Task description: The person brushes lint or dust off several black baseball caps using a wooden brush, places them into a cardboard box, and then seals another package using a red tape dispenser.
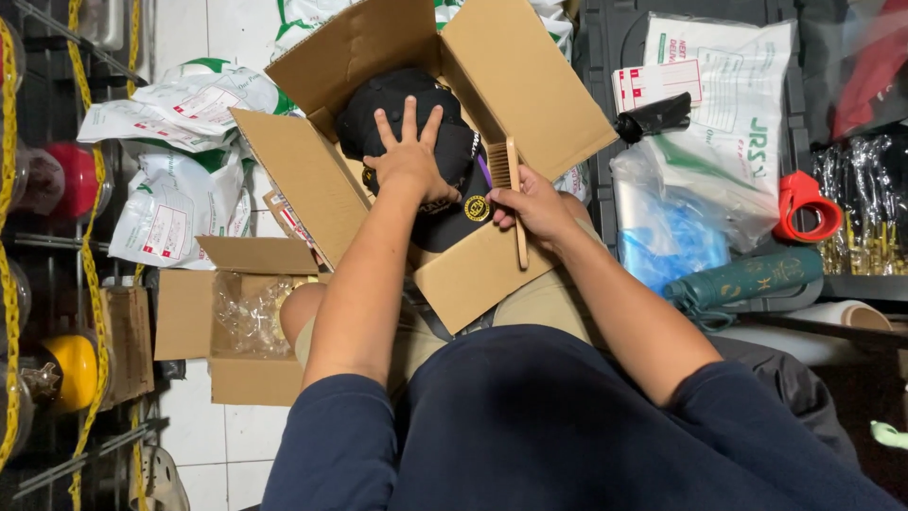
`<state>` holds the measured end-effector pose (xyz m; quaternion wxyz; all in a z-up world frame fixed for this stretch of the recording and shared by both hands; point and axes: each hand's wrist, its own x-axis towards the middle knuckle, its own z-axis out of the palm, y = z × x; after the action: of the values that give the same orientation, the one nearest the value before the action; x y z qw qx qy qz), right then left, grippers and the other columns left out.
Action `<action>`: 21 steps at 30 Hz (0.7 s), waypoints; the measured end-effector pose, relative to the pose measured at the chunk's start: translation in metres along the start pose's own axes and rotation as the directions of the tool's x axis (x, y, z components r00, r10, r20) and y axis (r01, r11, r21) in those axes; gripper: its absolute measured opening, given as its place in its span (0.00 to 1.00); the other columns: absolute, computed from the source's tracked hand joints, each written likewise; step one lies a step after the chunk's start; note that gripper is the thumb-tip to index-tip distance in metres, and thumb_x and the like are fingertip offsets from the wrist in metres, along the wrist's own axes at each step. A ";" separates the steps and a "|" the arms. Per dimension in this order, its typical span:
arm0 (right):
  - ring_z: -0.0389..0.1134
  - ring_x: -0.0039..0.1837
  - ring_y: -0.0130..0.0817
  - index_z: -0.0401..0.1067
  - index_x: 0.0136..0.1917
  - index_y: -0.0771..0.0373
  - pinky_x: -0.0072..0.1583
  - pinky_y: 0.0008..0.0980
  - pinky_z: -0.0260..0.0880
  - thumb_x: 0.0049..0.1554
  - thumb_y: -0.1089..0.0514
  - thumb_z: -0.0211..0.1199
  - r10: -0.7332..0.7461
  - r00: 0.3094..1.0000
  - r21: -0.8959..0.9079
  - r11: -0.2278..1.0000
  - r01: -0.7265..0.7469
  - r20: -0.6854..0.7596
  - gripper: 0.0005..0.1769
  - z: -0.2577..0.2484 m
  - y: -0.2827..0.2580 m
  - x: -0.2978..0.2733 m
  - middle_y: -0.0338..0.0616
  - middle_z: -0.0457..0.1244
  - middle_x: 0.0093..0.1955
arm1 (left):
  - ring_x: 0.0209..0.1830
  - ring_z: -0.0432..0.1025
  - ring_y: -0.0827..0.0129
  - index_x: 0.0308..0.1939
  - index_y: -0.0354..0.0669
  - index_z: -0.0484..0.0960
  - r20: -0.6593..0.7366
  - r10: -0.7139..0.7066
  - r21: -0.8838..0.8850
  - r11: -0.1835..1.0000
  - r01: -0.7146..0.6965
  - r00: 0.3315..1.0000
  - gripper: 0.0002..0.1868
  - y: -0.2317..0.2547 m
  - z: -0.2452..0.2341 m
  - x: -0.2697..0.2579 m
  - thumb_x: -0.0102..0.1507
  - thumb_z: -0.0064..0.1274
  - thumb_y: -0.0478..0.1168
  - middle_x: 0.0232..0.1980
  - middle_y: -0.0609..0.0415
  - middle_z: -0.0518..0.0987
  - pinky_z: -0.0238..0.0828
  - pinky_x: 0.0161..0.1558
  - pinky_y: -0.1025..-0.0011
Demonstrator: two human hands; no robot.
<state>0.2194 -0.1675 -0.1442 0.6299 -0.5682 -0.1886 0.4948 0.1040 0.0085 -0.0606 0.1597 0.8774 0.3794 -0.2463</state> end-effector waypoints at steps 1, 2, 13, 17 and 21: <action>0.73 0.32 0.32 0.65 0.53 0.68 0.33 0.24 0.78 0.56 0.65 0.68 0.004 1.000 0.001 1.000 -0.004 -0.004 0.15 0.002 -0.005 -0.002 0.49 0.68 0.36 | 0.81 0.20 0.34 0.85 0.66 0.32 0.005 0.002 0.000 1.000 -0.002 1.000 0.70 0.003 -0.006 -0.005 0.52 0.69 0.63 0.85 0.53 0.23 0.49 0.68 0.23; 0.71 0.33 0.29 0.65 0.54 0.66 0.34 0.21 0.75 0.58 0.65 0.65 0.090 0.996 -0.014 0.996 -0.090 -0.027 0.13 0.003 -0.009 -0.004 0.48 0.68 0.41 | 0.81 0.15 0.37 0.83 0.69 0.27 0.071 -0.039 -0.007 0.999 0.039 0.997 0.72 0.007 -0.013 -0.009 0.54 0.69 0.64 0.83 0.59 0.16 0.47 0.71 0.26; 0.69 0.35 0.26 0.66 0.55 0.62 0.36 0.19 0.72 0.59 0.65 0.64 0.166 0.985 -0.096 0.981 -0.169 -0.040 0.12 0.008 -0.021 -0.009 0.44 0.67 0.39 | 0.80 0.10 0.41 0.82 0.71 0.21 0.134 -0.085 0.000 0.996 0.085 0.987 0.72 0.010 -0.019 -0.013 0.57 0.68 0.64 0.80 0.64 0.09 0.45 0.74 0.29; 0.69 0.34 0.26 0.66 0.55 0.62 0.35 0.19 0.72 0.59 0.65 0.64 0.166 0.986 -0.112 0.979 -0.169 -0.037 0.13 0.009 -0.022 -0.009 0.44 0.67 0.38 | 0.80 0.10 0.40 0.82 0.71 0.21 0.123 -0.078 0.004 0.997 0.078 0.989 0.71 0.010 -0.018 -0.013 0.57 0.68 0.64 0.80 0.63 0.09 0.45 0.74 0.29; 0.68 0.32 0.26 0.66 0.54 0.65 0.32 0.19 0.71 0.58 0.67 0.64 0.185 0.981 0.014 0.983 -0.185 -0.049 0.12 0.004 -0.020 -0.005 0.48 0.69 0.46 | 0.82 0.15 0.39 0.83 0.70 0.26 0.052 -0.045 0.005 0.999 0.045 0.998 0.71 0.008 -0.015 -0.013 0.54 0.68 0.65 0.84 0.60 0.16 0.24 0.76 0.31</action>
<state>0.2217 -0.1671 -0.1235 0.5885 -0.5924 -0.1166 0.5377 0.1070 0.0026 -0.0398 0.1623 0.8622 0.3944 -0.2734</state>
